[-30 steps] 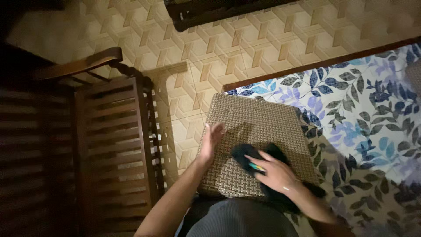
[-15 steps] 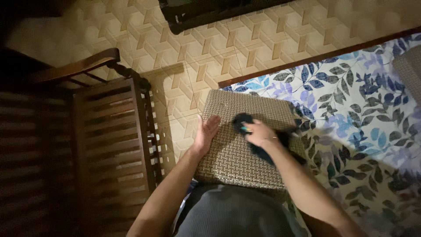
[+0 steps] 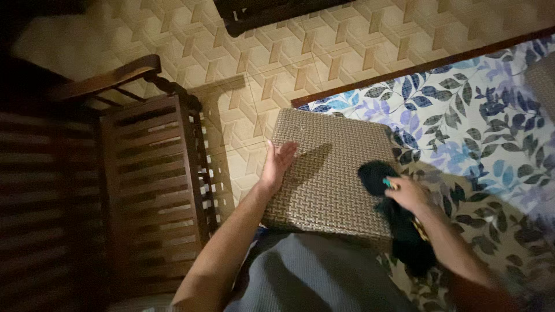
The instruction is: The person wipes the sides and top surface of a rectangular furniture cushion using a dark cloth held in their right hand.
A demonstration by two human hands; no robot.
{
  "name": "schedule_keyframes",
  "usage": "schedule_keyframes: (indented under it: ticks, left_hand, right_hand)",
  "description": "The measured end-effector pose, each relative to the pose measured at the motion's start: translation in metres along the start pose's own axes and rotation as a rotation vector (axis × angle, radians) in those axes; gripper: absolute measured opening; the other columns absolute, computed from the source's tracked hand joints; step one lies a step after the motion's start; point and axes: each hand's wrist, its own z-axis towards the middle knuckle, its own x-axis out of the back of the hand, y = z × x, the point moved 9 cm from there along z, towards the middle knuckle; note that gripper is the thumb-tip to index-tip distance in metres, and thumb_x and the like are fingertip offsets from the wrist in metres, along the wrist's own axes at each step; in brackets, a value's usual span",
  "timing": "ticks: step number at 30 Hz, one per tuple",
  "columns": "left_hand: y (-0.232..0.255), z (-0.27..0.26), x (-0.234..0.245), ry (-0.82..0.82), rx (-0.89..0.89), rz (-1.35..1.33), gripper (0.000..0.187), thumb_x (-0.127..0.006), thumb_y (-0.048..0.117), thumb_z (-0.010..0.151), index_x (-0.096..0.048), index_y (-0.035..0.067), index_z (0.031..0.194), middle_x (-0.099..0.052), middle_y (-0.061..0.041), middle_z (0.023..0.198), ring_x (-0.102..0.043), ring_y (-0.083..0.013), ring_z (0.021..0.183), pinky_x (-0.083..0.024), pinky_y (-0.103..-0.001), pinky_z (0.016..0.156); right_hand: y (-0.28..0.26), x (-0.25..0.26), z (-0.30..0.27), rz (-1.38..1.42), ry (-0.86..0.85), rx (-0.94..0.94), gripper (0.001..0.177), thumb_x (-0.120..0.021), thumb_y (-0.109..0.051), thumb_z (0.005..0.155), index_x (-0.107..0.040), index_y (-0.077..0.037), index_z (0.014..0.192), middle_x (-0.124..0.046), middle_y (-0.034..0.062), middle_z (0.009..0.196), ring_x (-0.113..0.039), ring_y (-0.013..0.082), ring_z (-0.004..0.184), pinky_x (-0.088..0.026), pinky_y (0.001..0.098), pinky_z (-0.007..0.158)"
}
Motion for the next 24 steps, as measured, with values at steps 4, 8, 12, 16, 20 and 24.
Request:
schedule_keyframes:
  ticks: [4, 8, 12, 16, 20, 24]
  left_hand:
    - [0.001, 0.003, 0.0, 0.0, -0.002, 0.079, 0.105, -0.009, 0.078, 0.094, -0.031, -0.003, 0.158, -0.04, -0.018, 0.162, -0.031, -0.0322, 0.154, -0.018, -0.047, 0.126]
    - [-0.001, 0.001, 0.005, -0.002, 0.007, 0.119, 0.106, -0.008, 0.079, 0.091, -0.029, 0.001, 0.159, -0.04, -0.015, 0.163, -0.028, -0.0298, 0.155, -0.014, -0.048, 0.126]
    - [-0.005, 0.006, 0.005, -0.027, -0.028, 0.036, 0.105, -0.01, 0.079, 0.094, -0.031, -0.001, 0.158, -0.042, -0.018, 0.162, -0.03, -0.0329, 0.154, -0.013, -0.049, 0.127]
    - [-0.007, 0.005, 0.013, 0.018, -0.011, -0.035, 0.105, -0.014, 0.079, 0.094, -0.032, -0.002, 0.157, -0.039, -0.019, 0.162, -0.029, -0.0326, 0.154, -0.013, -0.048, 0.126]
    - [-0.007, 0.006, 0.015, 0.013, -0.013, -0.037, 0.105, -0.015, 0.079, 0.094, -0.031, -0.003, 0.157, -0.037, -0.02, 0.164, -0.029, -0.0321, 0.155, -0.015, -0.047, 0.127]
    - [-0.008, 0.01, 0.013, -0.027, -0.016, -0.074, 0.104, -0.016, 0.079, 0.095, -0.03, -0.003, 0.158, -0.036, -0.021, 0.164, -0.028, -0.0321, 0.156, -0.014, -0.047, 0.128]
  right_hand:
    - [-0.06, 0.004, 0.041, -0.002, 0.038, -0.047, 0.062, -0.07, -0.039, 0.085, -0.054, -0.036, 0.146, -0.048, 0.0064, 0.153, -0.062, 0.0326, 0.121, -0.051, 0.0469, 0.103]
    - [-0.196, 0.015, -0.008, -0.055, 0.036, 0.223, 0.062, -0.07, -0.034, 0.085, -0.057, -0.033, 0.145, -0.037, 0.0103, 0.163, -0.056, 0.0313, 0.131, -0.048, 0.0405, 0.109]
    - [-0.229, 0.0, -0.113, 0.008, -0.201, 0.288, 0.066, -0.06, -0.02, 0.09, -0.045, -0.041, 0.151, -0.021, 0.0087, 0.171, -0.075, 0.0229, 0.086, -0.061, 0.0366, 0.072]
    - [-0.141, -0.014, -0.132, 0.027, -0.142, 0.224, 0.056, -0.071, -0.029, 0.087, -0.056, -0.035, 0.141, -0.023, 0.0065, 0.169, -0.074, 0.0092, 0.077, -0.063, 0.0257, 0.067]
    - [-0.018, -0.003, -0.07, 0.055, 0.078, 0.04, 0.055, -0.075, -0.036, 0.088, -0.062, -0.029, 0.141, -0.034, 0.0145, 0.163, -0.071, 0.0237, 0.101, -0.057, 0.0379, 0.088]
    - [0.01, 0.0, -0.011, 0.035, 0.016, -0.221, 0.058, -0.068, -0.034, 0.089, -0.056, -0.029, 0.146, -0.038, 0.0138, 0.159, -0.073, 0.0351, 0.102, -0.061, 0.0462, 0.089]
